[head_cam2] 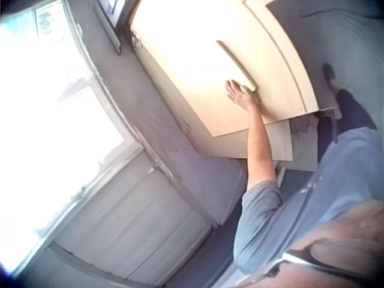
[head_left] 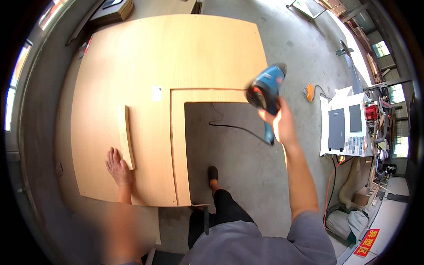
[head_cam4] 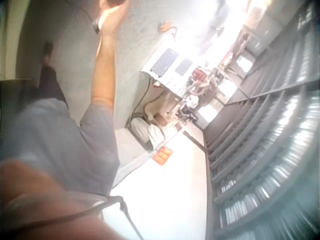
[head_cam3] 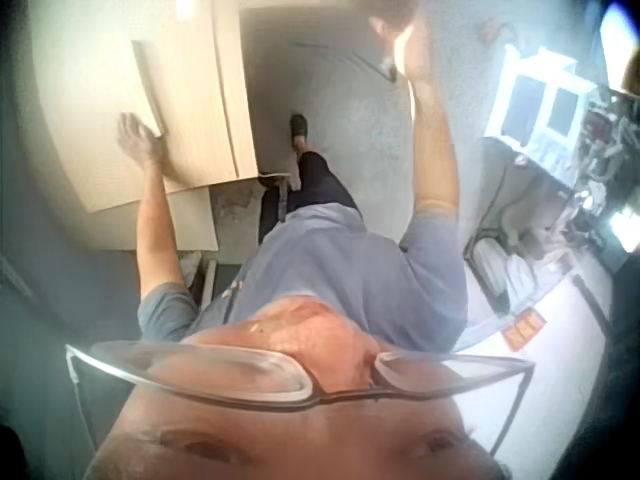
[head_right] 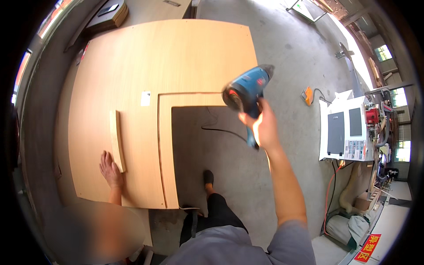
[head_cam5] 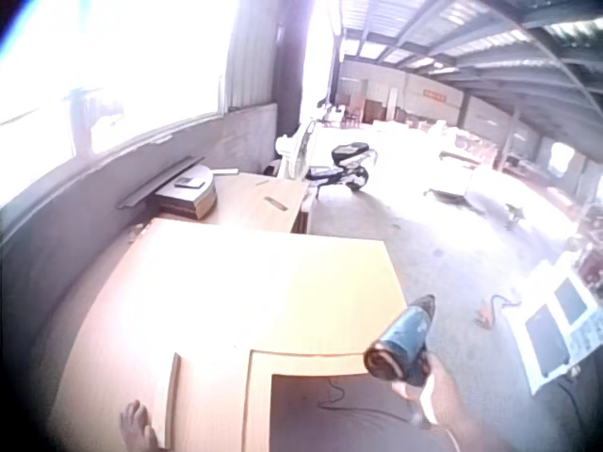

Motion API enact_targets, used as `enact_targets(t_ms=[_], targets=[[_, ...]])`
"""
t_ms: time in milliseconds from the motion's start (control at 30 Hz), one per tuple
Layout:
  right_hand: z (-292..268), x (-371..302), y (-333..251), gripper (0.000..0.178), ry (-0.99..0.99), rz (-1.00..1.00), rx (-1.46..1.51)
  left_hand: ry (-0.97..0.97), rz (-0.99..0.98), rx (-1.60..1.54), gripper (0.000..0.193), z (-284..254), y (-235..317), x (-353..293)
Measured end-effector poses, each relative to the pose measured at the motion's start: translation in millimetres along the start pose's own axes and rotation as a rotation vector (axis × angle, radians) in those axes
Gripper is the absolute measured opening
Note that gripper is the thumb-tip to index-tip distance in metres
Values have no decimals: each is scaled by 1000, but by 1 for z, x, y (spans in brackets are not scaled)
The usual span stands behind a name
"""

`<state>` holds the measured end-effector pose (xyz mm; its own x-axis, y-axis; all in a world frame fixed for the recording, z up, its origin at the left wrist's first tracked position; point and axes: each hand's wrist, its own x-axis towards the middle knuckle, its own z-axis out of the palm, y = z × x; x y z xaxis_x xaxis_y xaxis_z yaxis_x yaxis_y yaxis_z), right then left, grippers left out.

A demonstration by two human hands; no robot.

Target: The person assembles a wooden furniture piece by positioning a large board and attaching smaller wooden strips. They use a heat gun to apply heat along the edges and seams, then press the strips into place. The person repeatedly repositions the board and applies heat to different sections to secure the components.

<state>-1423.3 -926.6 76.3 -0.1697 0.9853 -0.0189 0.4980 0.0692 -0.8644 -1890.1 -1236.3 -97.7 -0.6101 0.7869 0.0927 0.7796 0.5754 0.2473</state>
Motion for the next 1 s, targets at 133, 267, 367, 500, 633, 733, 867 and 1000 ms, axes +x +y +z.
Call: enact_targets(t_ms=[133,267,367,500,633,733,867,1000], targets=[[44,134,44,62,170,213,-538,-22,-14,22,56,0,3,2],[83,195,98,65,268,312,-767,-15,-15,-34,58,5,1,1],[97,203,102,65,208,440,-717,-23,-25,-43,60,-5,3,-3],[85,192,93,72,217,330,-859,-33,22,-134,64,-5,4,0],[105,137,68,83,290,-81,-825,21,202,-224,69,-2,-6,-4],[213,32,34,67,47,-405,-457,1,218,-64,68,-10,-45,-24],[284,-98,-26,71,-389,-74,138,-30,121,-240,73,-8,6,-12],[343,-141,-44,88,-343,430,919,-52,-48,-1032,25,-37,68,-43]])
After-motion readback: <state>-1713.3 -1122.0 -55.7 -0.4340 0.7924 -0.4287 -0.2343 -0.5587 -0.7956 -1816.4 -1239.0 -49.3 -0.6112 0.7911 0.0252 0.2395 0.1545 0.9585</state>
